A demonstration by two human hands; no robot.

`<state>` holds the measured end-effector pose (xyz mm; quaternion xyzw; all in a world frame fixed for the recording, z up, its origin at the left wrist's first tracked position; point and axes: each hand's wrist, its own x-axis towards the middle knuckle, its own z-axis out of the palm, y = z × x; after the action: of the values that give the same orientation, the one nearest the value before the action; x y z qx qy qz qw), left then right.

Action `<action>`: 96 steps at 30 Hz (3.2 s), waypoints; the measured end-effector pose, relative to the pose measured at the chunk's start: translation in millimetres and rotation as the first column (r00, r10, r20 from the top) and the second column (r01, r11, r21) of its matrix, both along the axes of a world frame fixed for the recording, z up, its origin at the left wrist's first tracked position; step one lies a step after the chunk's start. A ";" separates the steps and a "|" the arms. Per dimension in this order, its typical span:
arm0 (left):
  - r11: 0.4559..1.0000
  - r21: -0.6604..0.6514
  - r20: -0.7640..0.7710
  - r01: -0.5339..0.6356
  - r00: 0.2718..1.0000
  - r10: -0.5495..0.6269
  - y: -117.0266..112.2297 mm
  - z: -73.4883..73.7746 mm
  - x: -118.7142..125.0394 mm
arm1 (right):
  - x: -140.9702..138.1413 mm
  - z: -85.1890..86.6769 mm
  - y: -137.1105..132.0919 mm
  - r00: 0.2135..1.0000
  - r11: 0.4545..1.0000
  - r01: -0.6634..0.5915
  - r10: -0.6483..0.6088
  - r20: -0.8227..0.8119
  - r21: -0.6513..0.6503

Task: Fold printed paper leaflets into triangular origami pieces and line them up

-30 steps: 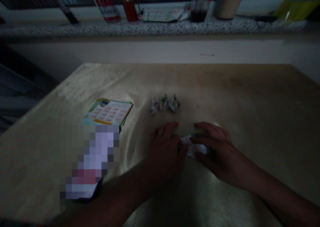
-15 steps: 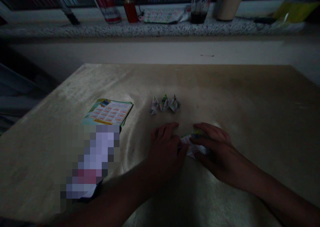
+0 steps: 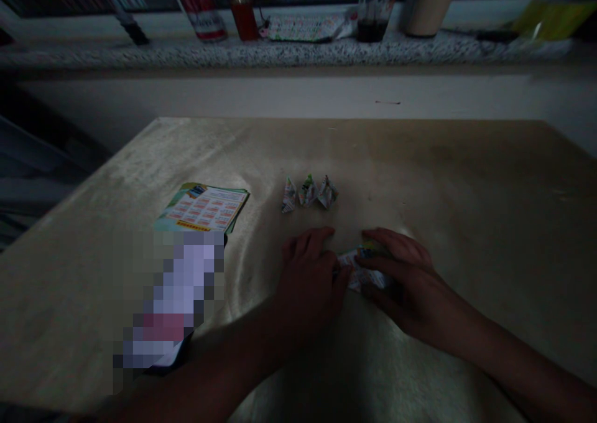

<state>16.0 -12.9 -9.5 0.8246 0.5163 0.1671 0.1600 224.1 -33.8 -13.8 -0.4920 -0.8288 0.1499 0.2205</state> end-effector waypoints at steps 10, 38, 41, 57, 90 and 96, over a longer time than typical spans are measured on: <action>1.000 0.012 0.010 -0.021 1.000 0.021 0.4 -0.9 0.5 | -0.9 -0.6 0.8 1.000 1.000 0.013 -0.013 -0.001 0.007; 0.998 -0.027 0.031 -0.057 0.998 0.058 -1.4 0.0 -1.9 | -0.1 3.1 1.0 0.998 1.000 -0.028 0.027 0.065 0.005; 0.998 -0.029 0.023 -0.054 0.998 0.054 -1.4 0.9 -2.1 | 0.3 4.6 0.8 0.992 0.999 -0.038 0.037 0.119 0.011; 0.982 0.148 -0.007 0.114 0.993 -0.114 -8.2 1.3 -12.2 | -1.1 6.9 2.9 0.986 0.999 -0.049 0.048 0.159 0.000; 0.987 -0.163 0.022 -0.010 1.000 0.014 10.7 11.7 -13.7 | -2.3 1.1 5.7 0.998 1.000 -0.018 0.020 0.060 -0.022; 0.974 -0.217 -0.028 -0.063 0.998 0.058 21.8 17.0 -31.0 | -1.0 0.1 6.3 0.998 1.000 -0.022 0.022 0.057 -0.005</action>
<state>-15.0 8.9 7.5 0.7878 0.5580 0.1053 0.2385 223.1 -27.5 -13.7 -0.4876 -0.8397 0.1400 0.1938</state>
